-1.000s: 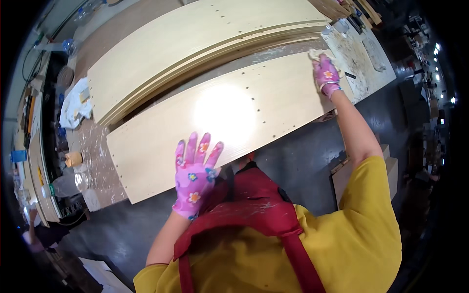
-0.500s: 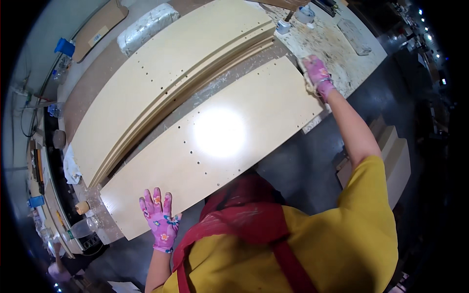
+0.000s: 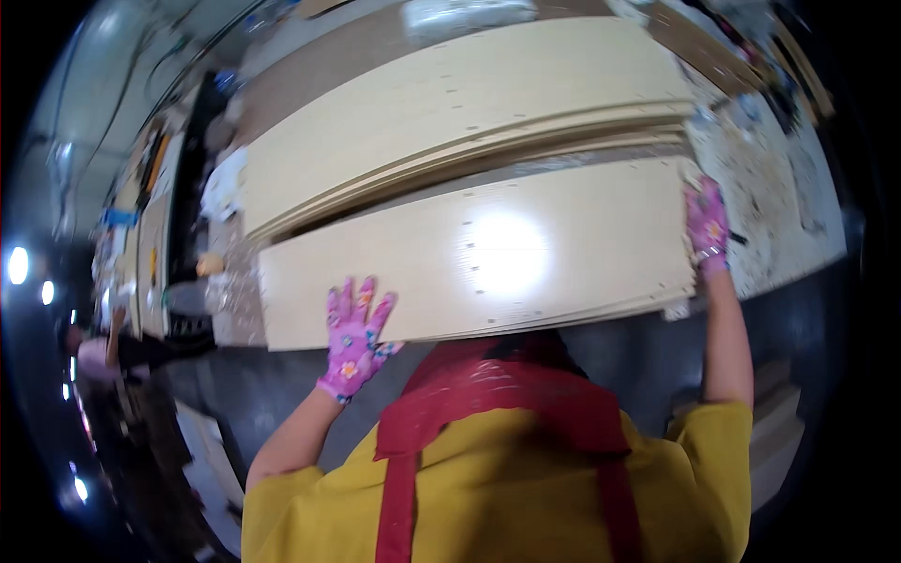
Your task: The person wipes the surface of several light-colored wooden boards with a white cloth. They repeatedly pick up a plastic bottle and pour liquid onto the cloth before continuing to wipe the boards. The person handles the boards one at a time, wiping them thoroughly before moving to the next.
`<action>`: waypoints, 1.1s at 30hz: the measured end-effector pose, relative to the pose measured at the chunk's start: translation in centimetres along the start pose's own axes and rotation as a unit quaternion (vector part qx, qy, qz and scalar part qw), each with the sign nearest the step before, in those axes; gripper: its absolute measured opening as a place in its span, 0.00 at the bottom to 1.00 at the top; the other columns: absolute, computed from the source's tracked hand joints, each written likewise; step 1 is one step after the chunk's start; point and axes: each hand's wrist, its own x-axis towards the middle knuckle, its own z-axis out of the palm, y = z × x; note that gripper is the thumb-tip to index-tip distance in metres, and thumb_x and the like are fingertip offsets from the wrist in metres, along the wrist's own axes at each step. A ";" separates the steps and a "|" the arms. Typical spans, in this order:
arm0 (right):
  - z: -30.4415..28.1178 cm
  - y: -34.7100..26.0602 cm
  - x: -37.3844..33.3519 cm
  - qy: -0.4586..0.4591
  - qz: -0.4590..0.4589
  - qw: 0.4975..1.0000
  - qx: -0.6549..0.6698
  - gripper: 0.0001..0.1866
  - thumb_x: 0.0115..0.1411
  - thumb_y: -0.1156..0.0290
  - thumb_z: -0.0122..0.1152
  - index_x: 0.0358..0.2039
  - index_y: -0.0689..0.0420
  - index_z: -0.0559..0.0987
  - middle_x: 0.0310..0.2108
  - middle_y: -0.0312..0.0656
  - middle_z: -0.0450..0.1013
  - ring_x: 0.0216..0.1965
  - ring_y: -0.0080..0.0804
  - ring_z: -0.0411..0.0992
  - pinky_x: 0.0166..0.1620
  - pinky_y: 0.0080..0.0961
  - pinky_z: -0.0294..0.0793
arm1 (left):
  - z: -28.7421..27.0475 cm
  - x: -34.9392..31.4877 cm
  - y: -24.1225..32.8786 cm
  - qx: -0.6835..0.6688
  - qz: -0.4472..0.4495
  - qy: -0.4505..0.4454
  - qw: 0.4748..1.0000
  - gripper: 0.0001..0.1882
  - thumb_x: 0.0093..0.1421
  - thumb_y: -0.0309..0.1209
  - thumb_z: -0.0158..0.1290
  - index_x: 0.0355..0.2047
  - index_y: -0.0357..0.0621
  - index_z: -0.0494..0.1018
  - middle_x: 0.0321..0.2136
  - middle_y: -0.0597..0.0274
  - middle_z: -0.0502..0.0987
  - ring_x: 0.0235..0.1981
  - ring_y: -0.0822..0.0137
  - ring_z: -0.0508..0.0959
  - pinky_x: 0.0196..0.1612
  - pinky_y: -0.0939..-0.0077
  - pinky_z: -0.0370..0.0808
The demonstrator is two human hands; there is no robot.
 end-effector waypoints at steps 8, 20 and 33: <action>-1.3 11.8 7.1 -0.012 0.189 0.918 0.348 0.30 0.63 0.57 0.55 0.59 0.63 0.67 0.58 0.48 0.66 0.56 0.36 0.66 0.59 0.30 0.63 | -1.5 0.9 -11.8 -0.305 -0.159 0.177 0.922 0.23 0.61 0.32 0.52 0.58 0.47 0.67 0.57 0.53 0.69 0.58 0.54 0.69 0.60 0.65 0.64; 7.5 -48.7 5.5 -0.120 -0.376 0.910 0.127 0.09 0.59 0.65 0.52 0.37 0.54 0.74 0.34 0.47 0.75 0.35 0.47 0.75 0.40 0.42 0.75 | -2.1 13.4 -28.0 -0.456 -0.311 0.190 0.812 0.31 0.65 0.48 0.48 0.59 0.35 0.62 0.53 0.50 0.72 0.52 0.58 0.72 0.56 0.68 0.66; 8.0 -50.8 2.9 -0.122 -0.379 0.917 0.037 0.05 0.52 0.72 0.54 0.30 0.58 0.74 0.26 0.47 0.71 0.30 0.46 0.72 0.34 0.39 0.73 | 3.2 14.7 -31.7 -0.498 -0.265 0.223 0.795 0.28 0.65 0.43 0.51 0.60 0.42 0.63 0.50 0.58 0.73 0.48 0.69 0.72 0.49 0.75 0.71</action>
